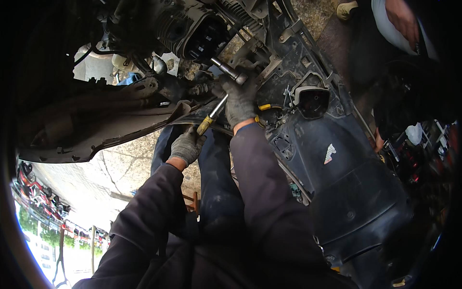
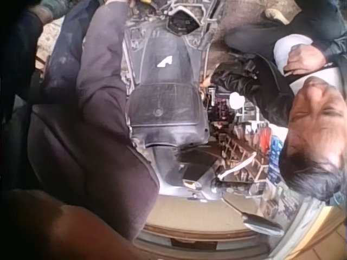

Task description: The person uses a cordless impact wrench and a wrench to remove and tighten bolts on a motorcycle engine. They work on the engine area, occasionally reaching for tools and adjusting components.

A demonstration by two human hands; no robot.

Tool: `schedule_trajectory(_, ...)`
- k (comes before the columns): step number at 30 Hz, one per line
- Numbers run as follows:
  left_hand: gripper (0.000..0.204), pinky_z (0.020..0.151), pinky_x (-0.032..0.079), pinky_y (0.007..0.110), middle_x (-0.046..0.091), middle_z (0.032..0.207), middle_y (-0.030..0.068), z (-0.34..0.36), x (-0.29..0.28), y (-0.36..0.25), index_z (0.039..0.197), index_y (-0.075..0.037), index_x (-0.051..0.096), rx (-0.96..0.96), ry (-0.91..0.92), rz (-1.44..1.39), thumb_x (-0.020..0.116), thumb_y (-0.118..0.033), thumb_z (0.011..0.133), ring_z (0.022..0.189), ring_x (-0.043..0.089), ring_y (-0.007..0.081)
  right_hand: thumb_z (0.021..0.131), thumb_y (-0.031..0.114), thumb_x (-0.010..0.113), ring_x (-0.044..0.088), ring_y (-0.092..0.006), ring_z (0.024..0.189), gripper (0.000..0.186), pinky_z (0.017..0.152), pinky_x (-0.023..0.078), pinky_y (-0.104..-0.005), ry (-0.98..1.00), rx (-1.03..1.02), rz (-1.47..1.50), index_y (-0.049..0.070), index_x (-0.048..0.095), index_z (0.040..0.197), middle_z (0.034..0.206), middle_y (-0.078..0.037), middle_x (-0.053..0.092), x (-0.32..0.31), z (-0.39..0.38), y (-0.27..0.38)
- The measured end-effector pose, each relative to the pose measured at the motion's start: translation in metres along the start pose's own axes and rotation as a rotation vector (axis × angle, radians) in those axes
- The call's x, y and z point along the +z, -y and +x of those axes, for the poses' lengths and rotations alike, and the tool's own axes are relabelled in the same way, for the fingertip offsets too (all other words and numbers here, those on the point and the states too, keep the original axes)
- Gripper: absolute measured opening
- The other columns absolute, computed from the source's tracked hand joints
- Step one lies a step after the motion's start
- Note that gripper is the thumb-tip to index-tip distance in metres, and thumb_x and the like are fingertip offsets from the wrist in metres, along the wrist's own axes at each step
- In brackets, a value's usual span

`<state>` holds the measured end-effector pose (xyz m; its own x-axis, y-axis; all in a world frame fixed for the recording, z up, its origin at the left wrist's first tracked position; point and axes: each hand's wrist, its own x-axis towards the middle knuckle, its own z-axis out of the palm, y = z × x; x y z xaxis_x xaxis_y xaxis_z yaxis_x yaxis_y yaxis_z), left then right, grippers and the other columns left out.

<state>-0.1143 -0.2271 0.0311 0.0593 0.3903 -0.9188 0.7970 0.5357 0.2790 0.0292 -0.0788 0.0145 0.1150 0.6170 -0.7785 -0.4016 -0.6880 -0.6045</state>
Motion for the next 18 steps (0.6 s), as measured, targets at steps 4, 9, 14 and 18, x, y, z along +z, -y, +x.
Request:
schedule_trajectory(4,0.056,0.076,0.050,0.050,0.069,0.093,0.0180,-0.016,-0.019,0.008,0.130,-0.008,0.046,0.004,0.036,-0.061,0.060,-0.043,0.088,0.091,0.064,0.0393,0.080,0.019,0.076,0.057,-0.0183,0.061,0.034,0.059,0.050,-0.0389,0.019,0.160,0.168,0.014,0.053,0.105,0.078,-0.002,0.056,0.001,-0.009,-0.007)
schedule_trajectory(9,0.040,0.097,0.047,0.031,0.063,0.121,0.0122,-0.054,-0.057,0.035,0.129,0.001,0.051,0.050,-0.103,-0.611,0.062,-0.006,0.091,0.109,0.060,0.0191,0.085,0.017,0.071,0.051,-0.0154,0.054,0.024,0.047,0.042,-0.0340,-0.116,0.144,-0.001,0.014,0.047,0.086,0.065,0.000,0.045,0.010,-0.012,-0.003)
schedule_trajectory(14,0.035,0.082,0.051,0.028,0.067,0.101,0.0117,-0.107,-0.117,0.034,0.122,0.004,0.055,0.307,-0.322,-0.812,0.060,-0.017,0.095,0.090,0.063,0.0165,0.093,0.016,0.052,0.043,-0.0128,0.049,0.014,0.044,0.036,-0.0284,-0.151,0.481,0.483,0.013,0.048,0.080,0.062,0.000,0.042,0.025,-0.023,0.018)
schedule_trajectory(18,0.029,0.070,0.052,0.030,0.067,0.089,0.0135,-0.149,-0.178,0.023,0.115,0.005,0.058,0.525,-0.650,-0.674,0.057,-0.017,0.096,0.075,0.063,0.0173,0.093,0.013,0.051,0.045,-0.0126,0.051,0.008,0.044,0.038,-0.0290,-0.091,0.378,0.525,0.013,0.047,0.086,0.060,0.000,0.041,0.033,-0.028,0.025)
